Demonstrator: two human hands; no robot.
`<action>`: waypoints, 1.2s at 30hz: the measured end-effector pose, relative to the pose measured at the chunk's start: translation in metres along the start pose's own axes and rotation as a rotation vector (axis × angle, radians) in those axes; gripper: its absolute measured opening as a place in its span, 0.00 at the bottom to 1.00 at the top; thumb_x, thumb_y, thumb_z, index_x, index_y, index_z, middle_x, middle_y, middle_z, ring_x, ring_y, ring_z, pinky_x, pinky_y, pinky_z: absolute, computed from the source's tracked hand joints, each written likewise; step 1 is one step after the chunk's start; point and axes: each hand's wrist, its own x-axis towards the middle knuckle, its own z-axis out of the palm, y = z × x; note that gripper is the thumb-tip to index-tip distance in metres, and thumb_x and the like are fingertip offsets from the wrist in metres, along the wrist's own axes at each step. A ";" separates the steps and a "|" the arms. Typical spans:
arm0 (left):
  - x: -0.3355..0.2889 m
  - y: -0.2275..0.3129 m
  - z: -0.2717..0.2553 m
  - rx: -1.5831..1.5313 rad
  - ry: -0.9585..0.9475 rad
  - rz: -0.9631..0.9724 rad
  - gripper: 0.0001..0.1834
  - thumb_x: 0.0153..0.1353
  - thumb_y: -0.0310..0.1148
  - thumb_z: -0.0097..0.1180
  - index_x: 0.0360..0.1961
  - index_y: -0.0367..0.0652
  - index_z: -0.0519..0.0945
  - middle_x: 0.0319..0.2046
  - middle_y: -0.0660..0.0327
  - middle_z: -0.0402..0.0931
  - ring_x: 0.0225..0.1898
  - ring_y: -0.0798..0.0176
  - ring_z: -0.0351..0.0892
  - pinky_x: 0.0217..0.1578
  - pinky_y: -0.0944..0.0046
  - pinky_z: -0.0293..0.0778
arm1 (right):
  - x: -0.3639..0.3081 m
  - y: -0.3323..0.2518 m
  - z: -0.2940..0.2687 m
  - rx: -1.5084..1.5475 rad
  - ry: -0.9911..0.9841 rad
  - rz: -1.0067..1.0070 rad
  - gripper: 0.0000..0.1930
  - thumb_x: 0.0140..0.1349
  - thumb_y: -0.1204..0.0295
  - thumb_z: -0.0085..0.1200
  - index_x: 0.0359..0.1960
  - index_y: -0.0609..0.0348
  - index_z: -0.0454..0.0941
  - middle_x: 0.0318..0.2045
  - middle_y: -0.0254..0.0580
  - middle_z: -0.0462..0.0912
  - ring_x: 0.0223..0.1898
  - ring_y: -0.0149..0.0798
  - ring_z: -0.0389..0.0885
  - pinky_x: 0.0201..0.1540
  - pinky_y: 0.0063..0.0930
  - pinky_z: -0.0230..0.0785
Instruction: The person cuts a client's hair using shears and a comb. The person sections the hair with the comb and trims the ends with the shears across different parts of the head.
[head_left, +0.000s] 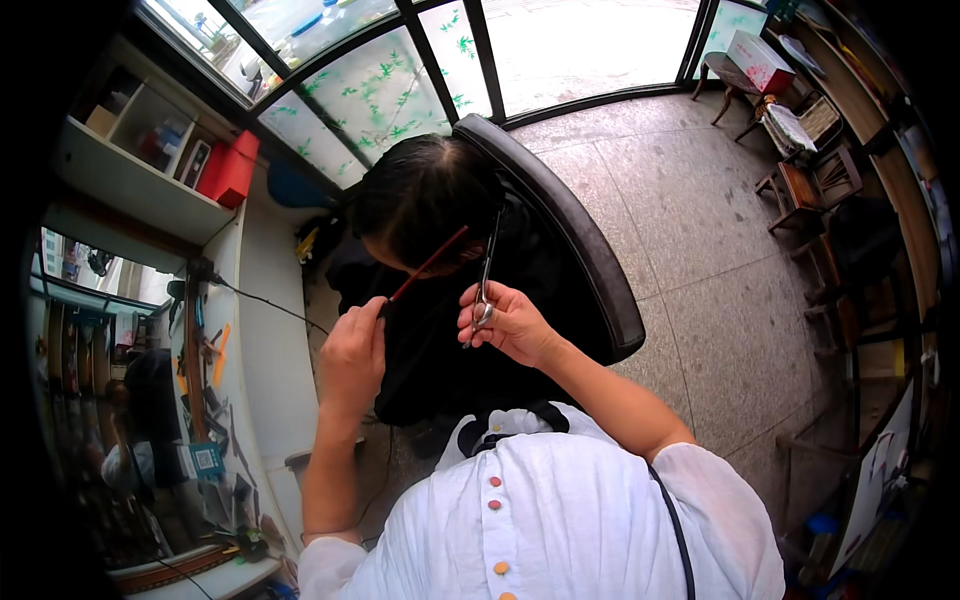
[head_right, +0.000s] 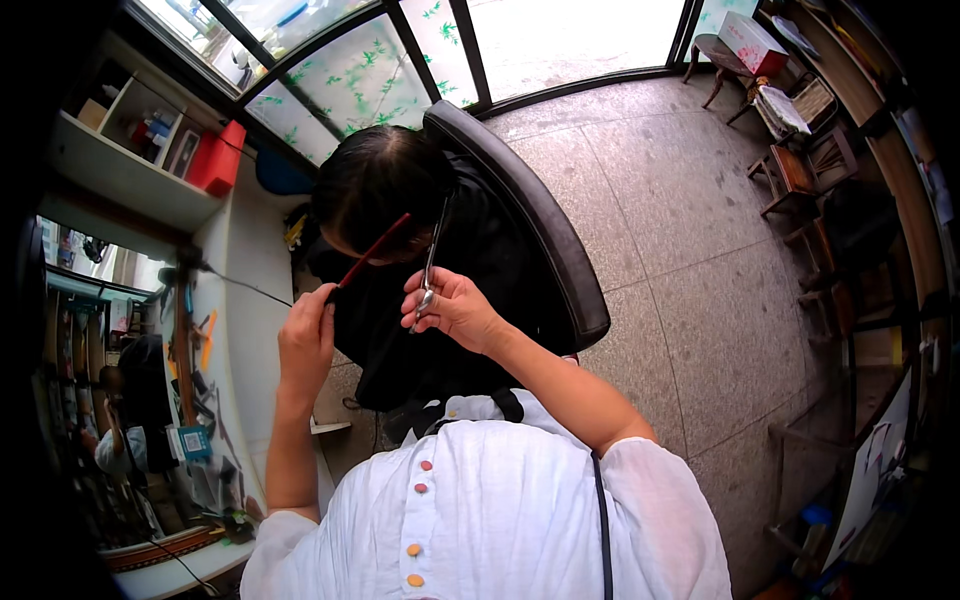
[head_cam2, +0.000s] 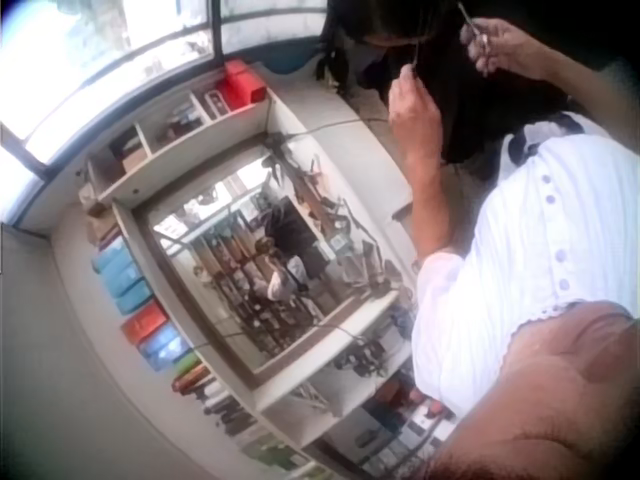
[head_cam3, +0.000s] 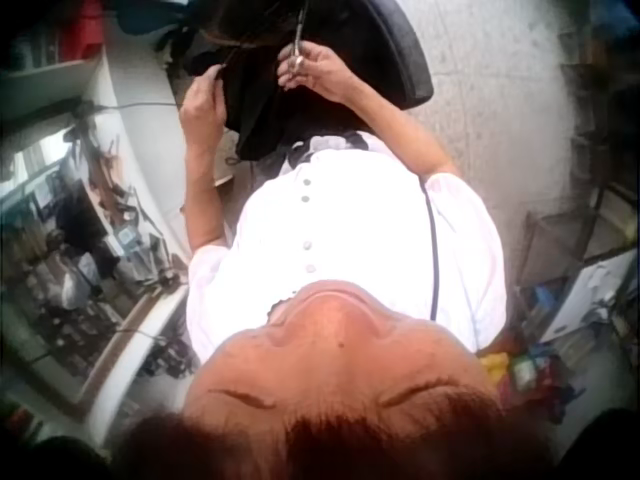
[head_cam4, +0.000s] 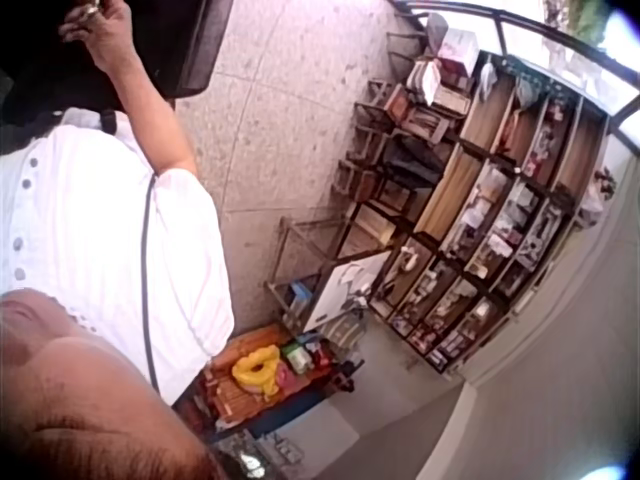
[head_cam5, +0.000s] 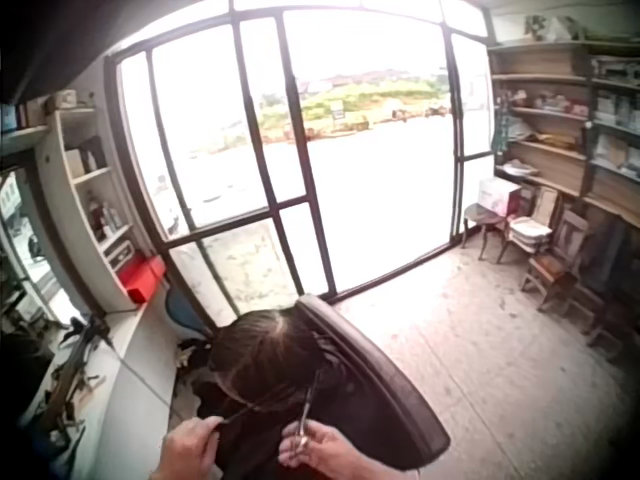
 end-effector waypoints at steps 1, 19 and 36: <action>0.000 0.001 0.002 0.023 0.026 -0.001 0.11 0.60 0.24 0.51 0.44 0.40 0.75 0.29 0.55 0.74 0.32 0.50 0.75 0.33 0.55 0.71 | -0.001 -0.001 -0.003 -0.030 -0.002 0.008 0.15 0.65 0.68 0.52 0.48 0.63 0.69 0.38 0.46 0.80 0.40 0.40 0.83 0.42 0.27 0.77; -0.010 0.003 -0.025 -0.163 -0.265 -0.129 0.09 0.59 0.24 0.52 0.42 0.37 0.77 0.33 0.51 0.76 0.35 0.47 0.77 0.36 0.56 0.72 | 0.005 -0.016 0.013 0.035 0.025 -0.021 0.19 0.66 0.59 0.49 0.47 0.64 0.69 0.37 0.48 0.80 0.37 0.40 0.83 0.39 0.26 0.78; 0.039 0.053 0.054 0.264 0.042 0.030 0.12 0.62 0.31 0.50 0.46 0.39 0.72 0.31 0.56 0.78 0.22 0.53 0.80 0.20 0.62 0.76 | -0.013 -0.039 -0.009 0.298 -0.067 0.030 0.30 0.65 0.50 0.45 0.57 0.66 0.65 0.43 0.47 0.78 0.45 0.41 0.80 0.46 0.28 0.75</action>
